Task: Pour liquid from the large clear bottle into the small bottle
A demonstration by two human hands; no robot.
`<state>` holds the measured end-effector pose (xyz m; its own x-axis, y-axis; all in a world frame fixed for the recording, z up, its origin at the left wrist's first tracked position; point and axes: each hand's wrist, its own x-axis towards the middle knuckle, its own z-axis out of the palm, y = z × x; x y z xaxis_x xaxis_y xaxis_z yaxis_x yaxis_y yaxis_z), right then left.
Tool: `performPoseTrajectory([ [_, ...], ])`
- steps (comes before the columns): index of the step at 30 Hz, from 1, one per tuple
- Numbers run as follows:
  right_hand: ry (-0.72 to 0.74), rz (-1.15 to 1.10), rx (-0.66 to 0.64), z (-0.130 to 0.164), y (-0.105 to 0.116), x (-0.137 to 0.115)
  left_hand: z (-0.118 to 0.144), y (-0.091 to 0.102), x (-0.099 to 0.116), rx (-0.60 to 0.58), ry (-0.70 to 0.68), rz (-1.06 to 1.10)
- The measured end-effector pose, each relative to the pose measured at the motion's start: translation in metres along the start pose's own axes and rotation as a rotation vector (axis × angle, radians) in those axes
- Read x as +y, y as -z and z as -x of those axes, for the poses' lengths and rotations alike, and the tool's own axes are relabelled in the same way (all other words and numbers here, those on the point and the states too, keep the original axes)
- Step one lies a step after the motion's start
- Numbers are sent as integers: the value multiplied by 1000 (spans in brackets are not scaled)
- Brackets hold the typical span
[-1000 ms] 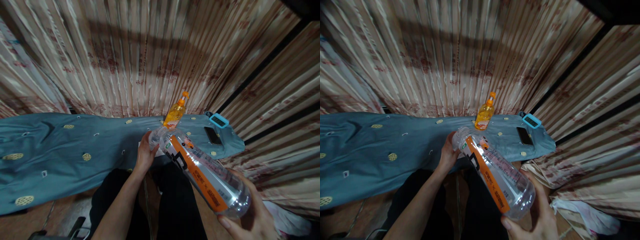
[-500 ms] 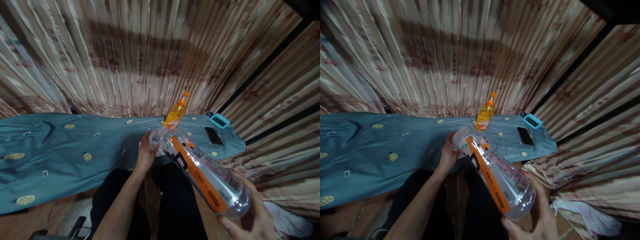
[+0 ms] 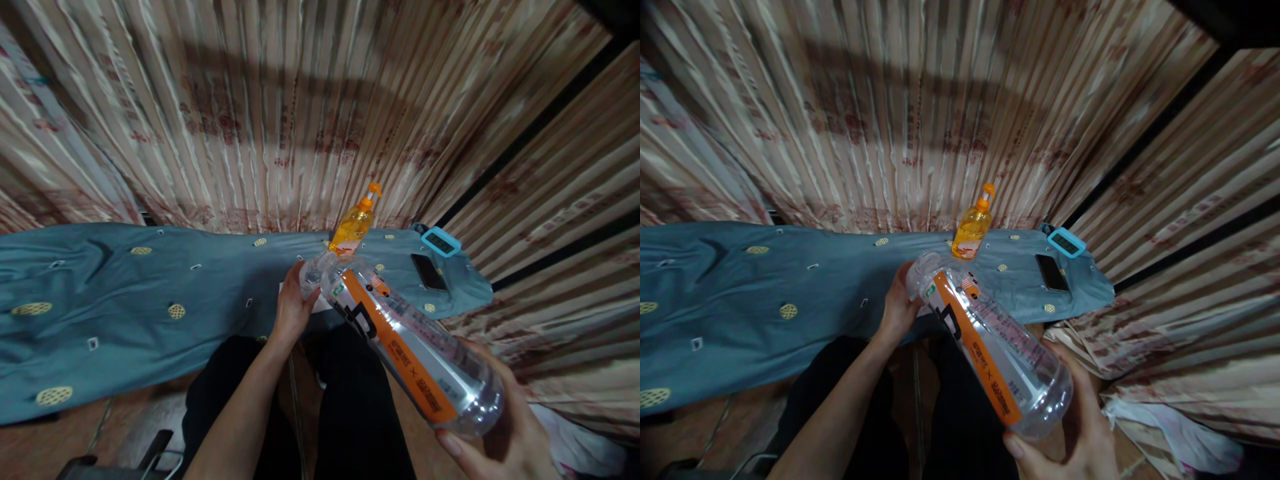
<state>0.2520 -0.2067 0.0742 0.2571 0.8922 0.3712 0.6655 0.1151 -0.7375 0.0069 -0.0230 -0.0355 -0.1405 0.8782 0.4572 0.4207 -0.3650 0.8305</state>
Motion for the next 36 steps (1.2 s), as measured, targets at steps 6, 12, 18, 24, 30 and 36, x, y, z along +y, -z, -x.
performPoseTrajectory([
  [6,-35,-4,25,-1,-2,-10,-1,0,1,-9,-6,14],
  [12,-55,-35,22,-1,-1,-7,-1,1,1,-14,7,18],
  [18,-78,-32,16,-1,-1,-6,-2,1,3,-13,11,8],
  [24,-97,-59,16,-1,-1,-9,-1,1,3,-10,24,0],
  [30,-84,-57,26,-1,-2,-12,-1,1,3,-12,14,-1],
  [36,-48,-31,15,-1,-1,-8,-1,1,3,-9,27,-1],
])
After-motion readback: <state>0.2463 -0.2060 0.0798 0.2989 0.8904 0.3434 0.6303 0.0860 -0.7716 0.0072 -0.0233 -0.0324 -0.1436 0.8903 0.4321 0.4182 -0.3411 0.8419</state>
